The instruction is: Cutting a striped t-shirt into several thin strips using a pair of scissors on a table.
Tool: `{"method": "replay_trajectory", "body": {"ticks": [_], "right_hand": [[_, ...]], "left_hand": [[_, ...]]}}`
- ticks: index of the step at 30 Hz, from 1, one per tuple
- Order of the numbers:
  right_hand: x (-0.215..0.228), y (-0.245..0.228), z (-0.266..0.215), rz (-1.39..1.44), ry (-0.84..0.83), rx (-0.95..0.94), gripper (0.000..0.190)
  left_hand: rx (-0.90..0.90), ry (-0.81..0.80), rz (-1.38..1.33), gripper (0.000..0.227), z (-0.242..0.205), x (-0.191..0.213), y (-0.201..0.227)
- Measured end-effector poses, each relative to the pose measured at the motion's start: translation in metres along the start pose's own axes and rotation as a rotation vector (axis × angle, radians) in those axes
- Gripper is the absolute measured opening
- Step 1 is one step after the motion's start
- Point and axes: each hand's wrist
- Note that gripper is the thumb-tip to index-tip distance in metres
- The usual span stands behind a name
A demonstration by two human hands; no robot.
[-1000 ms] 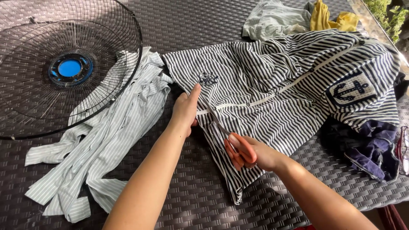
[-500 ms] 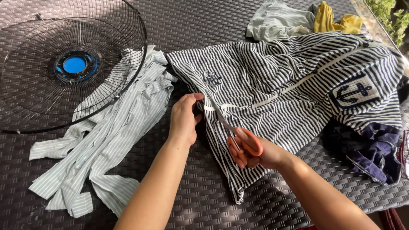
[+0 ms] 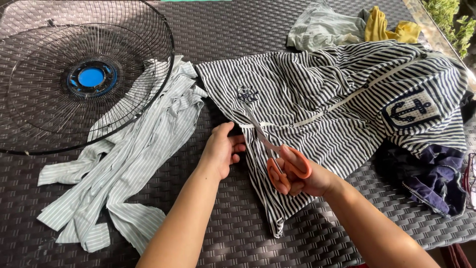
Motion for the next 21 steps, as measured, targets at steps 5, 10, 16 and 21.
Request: {"method": "replay_trajectory", "body": {"ticks": [5,10,16,21], "right_hand": [[-0.003,-0.004,-0.001,0.041,0.002,-0.01,0.075],[-0.003,-0.003,0.001,0.039,0.007,0.001,0.074],[-0.013,-0.006,0.002,-0.124,0.047,0.024,0.069],[-0.011,-0.005,0.002,-0.148,0.105,-0.023,0.066]], "left_hand": [[0.037,-0.003,-0.105,0.022,0.017,0.008,-0.014],[-0.039,-0.019,-0.11,0.025,0.025,0.005,-0.014],[-0.283,0.221,0.393,0.036,0.021,0.0,-0.016],[-0.471,0.338,0.332,0.041,0.013,0.012,-0.008]]}}
Point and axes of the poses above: each hand's wrist, its own z-axis towards the middle knuckle, its own x-axis out of the back of the hand, y = z × x, and after that the axes turned 2 degrees about x, right-handed
